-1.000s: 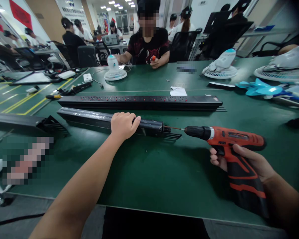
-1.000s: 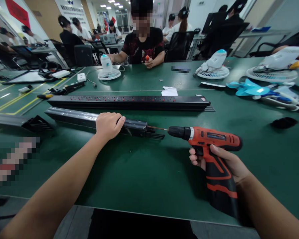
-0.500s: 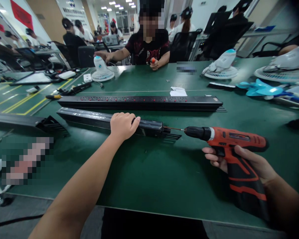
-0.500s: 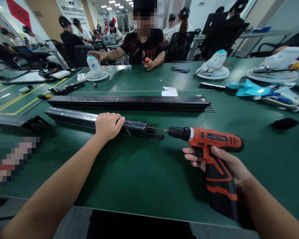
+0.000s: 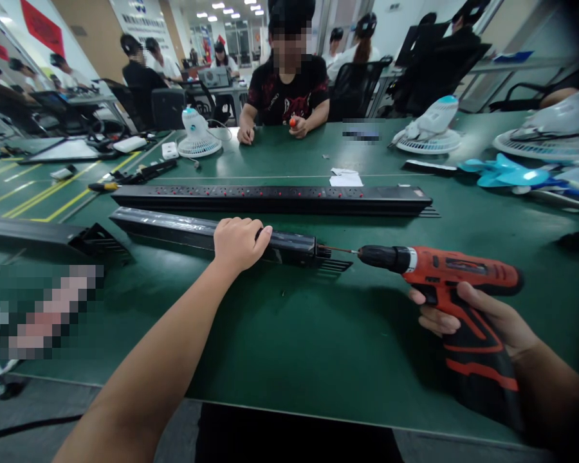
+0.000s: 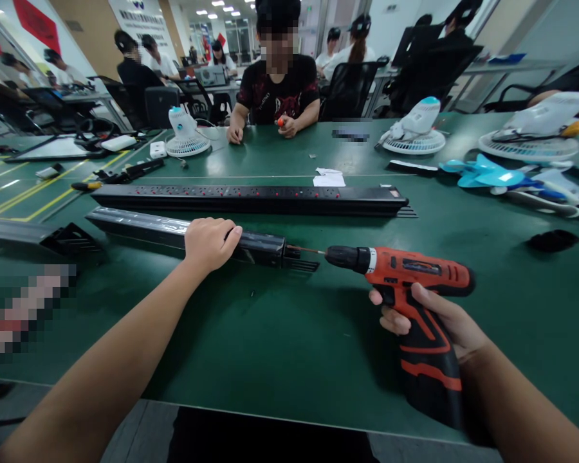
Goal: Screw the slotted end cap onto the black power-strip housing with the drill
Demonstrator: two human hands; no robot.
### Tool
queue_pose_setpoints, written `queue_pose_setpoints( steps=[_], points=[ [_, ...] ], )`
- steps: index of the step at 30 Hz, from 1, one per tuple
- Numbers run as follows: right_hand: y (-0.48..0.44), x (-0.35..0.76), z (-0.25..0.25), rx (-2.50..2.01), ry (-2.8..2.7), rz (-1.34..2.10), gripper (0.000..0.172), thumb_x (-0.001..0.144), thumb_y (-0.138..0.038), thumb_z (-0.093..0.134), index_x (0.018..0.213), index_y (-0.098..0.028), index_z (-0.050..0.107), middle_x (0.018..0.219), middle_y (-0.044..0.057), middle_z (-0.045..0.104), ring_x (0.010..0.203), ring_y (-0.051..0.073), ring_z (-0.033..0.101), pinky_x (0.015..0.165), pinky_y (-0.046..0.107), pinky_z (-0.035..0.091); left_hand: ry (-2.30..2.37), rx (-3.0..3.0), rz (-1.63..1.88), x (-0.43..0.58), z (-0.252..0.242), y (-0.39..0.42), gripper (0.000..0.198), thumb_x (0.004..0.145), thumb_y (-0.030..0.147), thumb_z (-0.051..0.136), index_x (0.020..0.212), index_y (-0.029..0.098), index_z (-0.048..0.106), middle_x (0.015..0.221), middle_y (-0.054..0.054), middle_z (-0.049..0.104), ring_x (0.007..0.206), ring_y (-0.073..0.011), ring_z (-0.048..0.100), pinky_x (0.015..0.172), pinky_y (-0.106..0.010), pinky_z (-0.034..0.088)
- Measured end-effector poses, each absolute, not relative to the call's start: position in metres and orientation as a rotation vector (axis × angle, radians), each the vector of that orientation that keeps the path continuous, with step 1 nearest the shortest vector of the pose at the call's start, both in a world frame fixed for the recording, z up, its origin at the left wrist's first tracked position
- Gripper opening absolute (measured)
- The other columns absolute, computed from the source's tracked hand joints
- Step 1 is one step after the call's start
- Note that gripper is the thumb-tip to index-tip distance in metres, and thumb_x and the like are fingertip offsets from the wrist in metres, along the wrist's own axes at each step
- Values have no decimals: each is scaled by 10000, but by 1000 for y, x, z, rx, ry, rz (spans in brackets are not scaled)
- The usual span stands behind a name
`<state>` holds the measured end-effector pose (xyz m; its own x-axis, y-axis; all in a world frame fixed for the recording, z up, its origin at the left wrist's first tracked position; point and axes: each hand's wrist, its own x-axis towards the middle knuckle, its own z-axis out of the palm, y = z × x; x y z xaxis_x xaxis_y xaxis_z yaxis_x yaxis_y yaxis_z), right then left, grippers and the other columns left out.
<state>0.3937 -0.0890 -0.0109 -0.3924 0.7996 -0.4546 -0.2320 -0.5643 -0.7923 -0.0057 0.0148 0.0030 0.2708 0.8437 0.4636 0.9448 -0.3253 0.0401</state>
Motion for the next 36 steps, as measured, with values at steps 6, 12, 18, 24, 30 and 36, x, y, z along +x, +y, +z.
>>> queue_pose_setpoints(
  steps=[6,12,18,24,30,36],
  points=[
    [-89,388,-7,-1118,-817,1970,419,544,-580,572,827,-270,561,553,-20,535,408,101,396,321,214,393,-1655,-2296,-601,-6,2,15,518,1075,474,365,823,215,736,789,-75,745,786,-268,652,798,-430,389],
    [-91,388,-6,-1083,-787,1877,466,526,-536,632,905,-279,549,739,0,567,511,130,509,374,226,473,-1648,-2296,-601,-6,3,15,523,1076,466,361,825,205,739,782,-70,745,780,-266,655,784,-424,385],
    [-88,385,-4,-894,-783,2062,418,599,-595,531,824,-242,540,520,-41,487,366,77,349,328,218,391,-1644,-2292,-593,-6,3,14,528,1076,463,361,824,201,744,768,-68,737,767,-260,650,778,-424,384],
    [-85,380,1,-933,-702,1985,474,666,-645,345,922,-274,490,638,-8,524,306,59,270,281,255,305,-1639,-2295,-595,-6,4,14,522,1072,459,361,827,200,742,774,-66,740,763,-259,646,776,-428,390],
    [-86,381,0,-963,-714,1921,542,652,-659,329,1024,-287,461,682,0,522,307,48,227,276,255,255,-1637,-2291,-596,-6,3,15,515,1071,454,365,823,203,740,770,-63,739,748,-253,640,765,-425,389],
    [-90,372,9,-848,-719,1899,646,641,-664,357,1151,-268,388,709,19,546,313,46,215,265,247,230,-1634,-2286,-600,-5,3,15,513,1069,456,366,828,204,742,766,-63,737,752,-256,640,771,-423,392]
  ],
)
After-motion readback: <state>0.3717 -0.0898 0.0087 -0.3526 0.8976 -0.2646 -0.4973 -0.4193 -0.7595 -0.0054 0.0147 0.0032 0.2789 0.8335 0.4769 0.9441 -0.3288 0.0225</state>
